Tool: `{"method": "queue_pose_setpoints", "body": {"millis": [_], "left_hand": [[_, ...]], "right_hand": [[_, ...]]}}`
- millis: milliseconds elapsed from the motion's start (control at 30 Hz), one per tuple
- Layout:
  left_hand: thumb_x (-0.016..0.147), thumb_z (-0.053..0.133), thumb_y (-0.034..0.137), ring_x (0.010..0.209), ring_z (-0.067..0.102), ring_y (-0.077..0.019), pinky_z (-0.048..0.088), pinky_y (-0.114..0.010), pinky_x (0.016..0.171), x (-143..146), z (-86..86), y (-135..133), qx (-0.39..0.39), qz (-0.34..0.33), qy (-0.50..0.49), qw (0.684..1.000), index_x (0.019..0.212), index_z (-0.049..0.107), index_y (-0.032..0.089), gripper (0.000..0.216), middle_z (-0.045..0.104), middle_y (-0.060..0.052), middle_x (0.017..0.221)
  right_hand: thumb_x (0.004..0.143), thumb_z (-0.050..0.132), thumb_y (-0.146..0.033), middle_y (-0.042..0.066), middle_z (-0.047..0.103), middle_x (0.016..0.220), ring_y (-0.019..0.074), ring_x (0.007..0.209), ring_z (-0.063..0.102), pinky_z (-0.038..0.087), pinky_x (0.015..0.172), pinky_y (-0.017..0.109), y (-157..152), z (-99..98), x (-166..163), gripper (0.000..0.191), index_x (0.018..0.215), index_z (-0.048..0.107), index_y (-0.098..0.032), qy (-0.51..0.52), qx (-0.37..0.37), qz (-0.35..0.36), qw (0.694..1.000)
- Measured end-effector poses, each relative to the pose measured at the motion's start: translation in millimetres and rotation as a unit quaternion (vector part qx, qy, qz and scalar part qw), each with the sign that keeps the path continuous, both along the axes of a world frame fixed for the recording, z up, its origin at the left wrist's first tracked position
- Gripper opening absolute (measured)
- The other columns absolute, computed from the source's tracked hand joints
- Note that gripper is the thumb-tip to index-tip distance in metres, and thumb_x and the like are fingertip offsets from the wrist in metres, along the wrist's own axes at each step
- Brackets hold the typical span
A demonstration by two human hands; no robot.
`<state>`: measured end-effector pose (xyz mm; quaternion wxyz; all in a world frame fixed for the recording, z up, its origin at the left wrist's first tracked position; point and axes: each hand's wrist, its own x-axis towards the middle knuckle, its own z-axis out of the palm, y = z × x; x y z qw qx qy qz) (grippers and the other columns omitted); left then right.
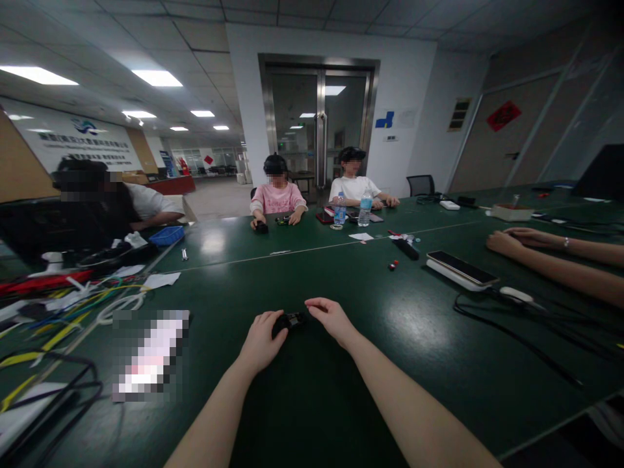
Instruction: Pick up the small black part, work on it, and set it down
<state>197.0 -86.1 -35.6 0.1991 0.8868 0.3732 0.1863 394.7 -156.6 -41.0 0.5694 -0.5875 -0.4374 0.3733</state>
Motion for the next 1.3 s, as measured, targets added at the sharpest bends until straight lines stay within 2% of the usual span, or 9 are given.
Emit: {"method": "queue_pose_setpoints", "body": {"millis": [567, 833, 1300], "left_hand": [[0.081, 0.044, 0.040, 0.118, 0.041, -0.0226, 0.034, -0.038, 0.096, -1.2, 0.9, 0.2, -0.009, -0.001, 0.005, 1.000, 0.122, 0.046, 0.023, 0.045, 0.051, -0.005, 0.124], [0.082, 0.044, 0.038, 0.115, 0.043, -0.0218, 0.033, -0.037, 0.097, -1.1, -1.2, 1.5, 0.031, -0.018, -0.005, 0.999, 0.119, 0.048, 0.022, 0.041, 0.052, -0.005, 0.122], [0.082, 0.044, 0.037, 0.117, 0.041, -0.0212, 0.033, -0.038, 0.097, -1.4, -3.7, 2.9, 0.016, -0.011, 0.001, 1.000, 0.121, 0.047, 0.023, 0.042, 0.051, -0.004, 0.123]], "right_hand": [[0.075, 0.054, -0.030, 0.002, 0.063, 0.103, 0.0186, 0.099, 0.055, 0.041, 0.087, 0.035, -1.7, 0.4, 0.3, 0.024, 0.097, 0.064, -0.025, -0.021, -0.002, 0.005, 1.000], [0.074, 0.055, -0.032, 0.003, 0.064, 0.103, 0.0177, 0.099, 0.056, 0.040, 0.089, 0.034, 0.0, -0.7, 0.4, 0.027, 0.098, 0.063, -0.021, -0.031, 0.006, 0.007, 0.999], [0.077, 0.051, -0.031, 0.002, 0.062, 0.106, 0.0173, 0.101, 0.055, 0.041, 0.087, 0.033, 1.6, -5.9, 2.9, 0.027, 0.101, 0.061, -0.023, -0.043, -0.003, 0.016, 0.999]]}}
